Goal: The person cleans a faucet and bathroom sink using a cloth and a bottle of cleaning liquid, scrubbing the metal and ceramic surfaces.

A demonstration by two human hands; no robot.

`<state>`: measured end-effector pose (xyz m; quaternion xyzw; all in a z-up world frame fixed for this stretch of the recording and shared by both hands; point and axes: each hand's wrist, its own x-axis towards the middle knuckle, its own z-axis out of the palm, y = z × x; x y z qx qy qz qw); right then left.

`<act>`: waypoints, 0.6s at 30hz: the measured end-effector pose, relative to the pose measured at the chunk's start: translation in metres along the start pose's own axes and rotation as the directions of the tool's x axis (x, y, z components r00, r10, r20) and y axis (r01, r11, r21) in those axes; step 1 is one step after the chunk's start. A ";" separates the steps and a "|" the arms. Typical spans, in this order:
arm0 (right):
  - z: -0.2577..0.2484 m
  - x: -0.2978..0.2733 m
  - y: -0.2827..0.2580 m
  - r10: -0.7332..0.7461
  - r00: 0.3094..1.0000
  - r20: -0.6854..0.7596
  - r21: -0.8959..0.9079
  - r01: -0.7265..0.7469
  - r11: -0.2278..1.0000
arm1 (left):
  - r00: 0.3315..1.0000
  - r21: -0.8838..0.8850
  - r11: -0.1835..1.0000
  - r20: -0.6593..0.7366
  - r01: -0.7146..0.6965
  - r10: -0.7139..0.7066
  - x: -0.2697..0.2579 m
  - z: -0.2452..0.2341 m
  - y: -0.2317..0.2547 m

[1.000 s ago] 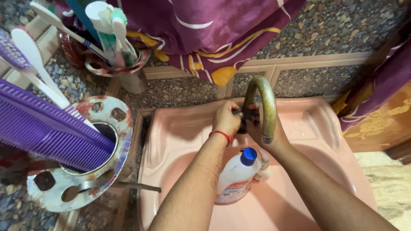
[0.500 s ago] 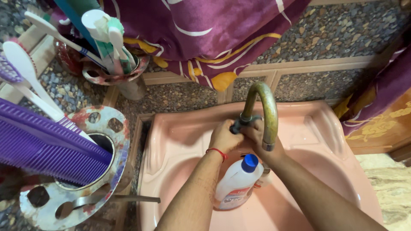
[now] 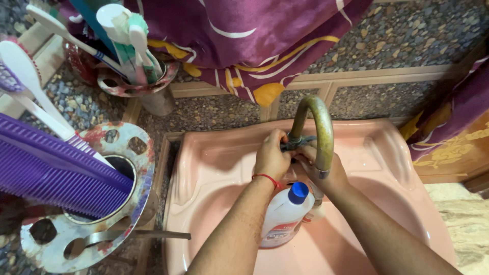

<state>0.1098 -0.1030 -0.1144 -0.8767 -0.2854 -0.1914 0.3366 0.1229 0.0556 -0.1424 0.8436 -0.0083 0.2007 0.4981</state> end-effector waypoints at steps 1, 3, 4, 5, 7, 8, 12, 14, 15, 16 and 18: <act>0.000 0.001 0.002 -0.035 0.999 0.009 0.008 0.035 0.999 | 0.995 0.023 0.997 0.062 0.074 -0.075 0.001 0.000 -0.002; 0.002 0.002 0.010 -0.105 0.994 0.024 0.021 0.104 0.994 | 0.958 0.081 0.974 0.184 0.210 -0.222 0.005 0.001 -0.009; 0.006 0.002 0.015 -0.129 0.991 0.034 -0.019 0.130 0.991 | 0.945 0.138 0.965 0.212 0.222 -0.248 0.005 0.002 -0.012; 0.011 0.004 0.019 -0.156 0.987 0.044 -0.056 0.159 0.986 | 0.933 0.196 0.953 0.234 0.232 -0.275 0.005 0.001 -0.015; 0.016 0.003 0.026 -0.172 0.980 0.096 -0.109 0.183 0.977 | 0.926 0.279 0.935 0.243 0.219 -0.290 0.003 0.002 -0.019; 0.018 0.002 0.029 -0.161 0.977 0.136 -0.124 0.178 0.976 | 0.933 0.306 0.931 0.232 0.200 -0.277 0.000 0.004 -0.019; 0.027 0.002 0.039 0.160 0.907 0.389 -0.192 -0.090 0.977 | 0.900 0.441 0.885 0.311 0.148 -0.305 -0.004 0.006 -0.014; 0.028 0.001 0.044 0.155 0.898 0.412 -0.075 -0.136 0.988 | 0.894 0.476 0.875 0.351 0.087 -0.280 -0.001 0.000 -0.008; 0.026 -0.001 0.048 0.155 0.892 0.426 -0.019 -0.162 0.987 | 0.887 0.490 0.870 0.374 0.058 -0.270 -0.001 -0.004 -0.005; 0.027 -0.001 0.052 0.216 0.858 0.467 -0.015 -0.236 0.972 | 0.878 0.496 0.868 0.400 0.034 -0.263 -0.004 -0.010 -0.005; 0.026 -0.003 0.058 0.343 0.769 0.540 -0.027 -0.391 0.920 | 0.850 0.498 0.867 0.465 -0.023 -0.245 -0.013 -0.016 -0.002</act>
